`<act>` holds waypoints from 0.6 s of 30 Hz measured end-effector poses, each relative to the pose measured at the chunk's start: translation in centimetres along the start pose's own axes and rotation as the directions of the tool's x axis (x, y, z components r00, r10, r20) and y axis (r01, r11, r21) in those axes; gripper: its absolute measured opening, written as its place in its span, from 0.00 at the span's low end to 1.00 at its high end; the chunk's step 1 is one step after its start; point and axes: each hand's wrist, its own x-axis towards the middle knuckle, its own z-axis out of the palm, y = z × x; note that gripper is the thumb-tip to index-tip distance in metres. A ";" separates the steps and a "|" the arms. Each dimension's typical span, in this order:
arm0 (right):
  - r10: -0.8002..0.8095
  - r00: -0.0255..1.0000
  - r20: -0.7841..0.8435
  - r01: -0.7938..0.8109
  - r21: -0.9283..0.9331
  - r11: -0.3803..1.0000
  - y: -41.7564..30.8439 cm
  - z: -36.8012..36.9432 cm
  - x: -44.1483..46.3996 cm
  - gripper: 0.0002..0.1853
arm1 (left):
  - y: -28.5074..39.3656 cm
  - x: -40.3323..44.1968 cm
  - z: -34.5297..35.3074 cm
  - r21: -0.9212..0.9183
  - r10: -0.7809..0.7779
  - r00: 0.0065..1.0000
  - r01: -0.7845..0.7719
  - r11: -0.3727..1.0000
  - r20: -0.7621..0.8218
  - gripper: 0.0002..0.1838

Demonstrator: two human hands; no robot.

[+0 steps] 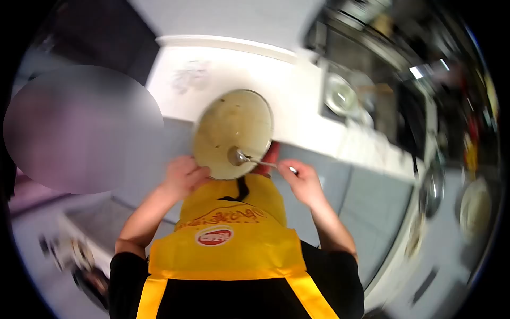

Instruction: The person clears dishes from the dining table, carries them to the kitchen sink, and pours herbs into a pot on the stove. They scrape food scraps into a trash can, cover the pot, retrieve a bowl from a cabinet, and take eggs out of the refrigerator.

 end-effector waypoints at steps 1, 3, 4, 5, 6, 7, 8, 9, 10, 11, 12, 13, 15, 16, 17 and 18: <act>0.101 0.989 0.107 -0.095 -0.065 0.993 -0.9 0.4 1.2 0.10 | 1.3 -0.1 -1.1 0.079 -0.005 1.000 0.006 0.997 -0.007 0.09; -0.083 0.963 0.255 0.083 0.011 0.997 1.2 0.9 4.1 0.10 | 3.9 -0.1 -1.3 0.192 -0.113 0.993 0.103 0.976 0.041 0.07; -0.063 0.938 0.341 0.064 0.008 0.998 1.6 1.1 5.6 0.10 | 5.2 0.1 -1.4 0.234 -0.185 0.983 0.174 0.956 0.024 0.07; -0.018 0.915 0.403 0.027 -0.016 1.000 1.8 1.4 6.3 0.10 | 6.4 -0.1 -1.5 0.245 -0.242 0.970 0.233 0.941 0.008 0.07; -0.038 0.895 0.443 0.019 0.048 0.999 2.1 2.4 6.8 0.10 | 7.4 -0.8 -1.7 0.305 -0.318 0.948 0.307 0.902 -0.012 0.07; -0.046 0.884 0.466 -0.004 0.106 0.994 2.2 3.2 7.5 0.10 | 8.1 -1.1 -1.7 0.335 -0.388 0.922 0.367 0.868 -0.006 0.07; -0.135 0.862 0.489 0.152 0.004 0.988 1.7 3.8 8.1 0.09 | 8.2 -1.3 -1.7 0.349 -0.425 0.905 0.396 0.849 0.008 0.07; -0.168 0.850 0.499 0.195 -0.003 0.981 0.8 4.5 8.4 0.08 | 8.2 -1.5 -1.8 0.369 -0.448 0.894 0.419 0.830 -0.007 0.07; -0.242 0.808 0.538 0.266 0.034 0.963 2.7 2.4 7.7 0.08 | 12.6 -0.8 0.2 0.431 -0.498 0.866 0.466 0.773 -0.044 0.07; -0.269 0.792 0.548 0.296 0.040 0.954 3.5 2.7 8.5 0.08 | 12.8 -0.8 0.7 0.441 -0.535 0.843 0.502 0.744 -0.057 0.07; -0.315 0.772 0.551 0.359 0.031 0.933 4.0 3.1 8.8 0.08 | 13.0 -1.1 0.9 0.441 -0.573 0.818 0.531 0.723 -0.045 0.08; -0.322 0.762 0.561 0.367 0.035 0.930 4.2 2.8 8.9 0.08 | 13.4 -1.3 1.3 0.448 -0.580 0.813 0.539 0.713 -0.056 0.08; -0.351 0.736 0.579 0.449 -0.030 0.893 4.2 2.3 8.9 0.07 | 13.8 -1.3 1.9 0.463 -0.625 0.776 0.585 0.665 -0.082 0.09; -0.402 0.726 0.558 0.503 -0.031 0.864 4.5 1.9 9.1 0.06 | 13.8 -1.0 2.1 0.447 -0.649 0.757 0.607 0.657 -0.074 0.10; -0.393 0.727 0.563 0.495 -0.033 0.868 5.1 1.0 9.3 0.06 | 14.2 -0.7 2.7 0.443 -0.656 0.752 0.612 0.655 -0.069 0.10; -0.469 0.698 0.541 0.607 -0.098 0.789 5.5 0.4 9.5 0.06 | 14.1 -0.6 2.9 0.426 -0.682 0.729 0.639 0.641 -0.067 0.09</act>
